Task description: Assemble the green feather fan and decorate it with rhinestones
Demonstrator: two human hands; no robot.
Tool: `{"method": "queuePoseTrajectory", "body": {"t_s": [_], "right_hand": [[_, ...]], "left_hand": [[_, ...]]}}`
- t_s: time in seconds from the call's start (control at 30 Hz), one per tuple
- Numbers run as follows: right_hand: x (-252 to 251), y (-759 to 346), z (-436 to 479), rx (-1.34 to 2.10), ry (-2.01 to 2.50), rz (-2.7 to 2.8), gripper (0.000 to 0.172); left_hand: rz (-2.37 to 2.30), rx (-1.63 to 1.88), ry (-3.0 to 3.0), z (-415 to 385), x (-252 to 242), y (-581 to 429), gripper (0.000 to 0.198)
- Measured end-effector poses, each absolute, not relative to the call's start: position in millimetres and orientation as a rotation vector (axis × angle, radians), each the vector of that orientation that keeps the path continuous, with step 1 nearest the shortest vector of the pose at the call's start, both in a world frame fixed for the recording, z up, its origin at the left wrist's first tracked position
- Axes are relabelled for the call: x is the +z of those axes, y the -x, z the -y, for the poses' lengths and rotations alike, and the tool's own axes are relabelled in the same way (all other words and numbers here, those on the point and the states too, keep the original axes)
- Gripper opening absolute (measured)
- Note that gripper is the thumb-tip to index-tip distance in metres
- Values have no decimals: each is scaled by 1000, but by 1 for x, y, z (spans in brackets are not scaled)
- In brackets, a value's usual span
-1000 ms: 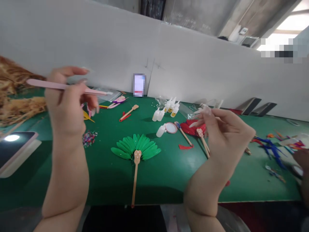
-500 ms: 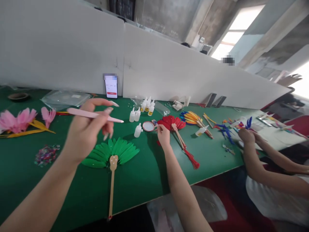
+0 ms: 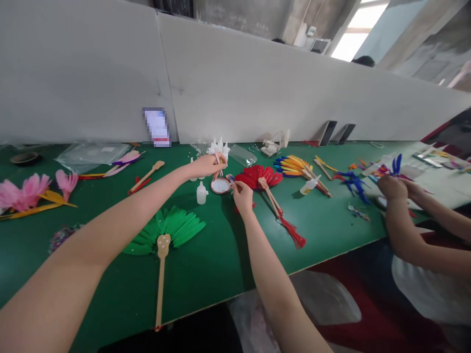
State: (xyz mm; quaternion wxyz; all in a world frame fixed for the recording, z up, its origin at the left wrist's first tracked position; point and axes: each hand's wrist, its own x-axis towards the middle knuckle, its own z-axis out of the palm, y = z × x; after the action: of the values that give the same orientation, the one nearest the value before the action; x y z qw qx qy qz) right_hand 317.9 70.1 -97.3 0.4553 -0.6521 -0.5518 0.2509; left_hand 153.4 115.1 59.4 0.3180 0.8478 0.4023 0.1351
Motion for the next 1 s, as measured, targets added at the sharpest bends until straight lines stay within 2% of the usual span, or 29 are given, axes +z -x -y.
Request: {"method": "queuePoseTrajectory", "body": {"t_s": [0.23,0.63,1.0], "right_hand": [[-98,-316,-71,713,1550,1305,32],[-95,-316,-73,829,1540,1177,32],[-93,-318,-71,830,1535,1141,31]], "left_hand": [[-1061,47,-2290,-150,22,-166,35],[-1058,-47,-2313,-151,1,-164,37],[-1052,39,-2217,-151,-8,-164,33]]}}
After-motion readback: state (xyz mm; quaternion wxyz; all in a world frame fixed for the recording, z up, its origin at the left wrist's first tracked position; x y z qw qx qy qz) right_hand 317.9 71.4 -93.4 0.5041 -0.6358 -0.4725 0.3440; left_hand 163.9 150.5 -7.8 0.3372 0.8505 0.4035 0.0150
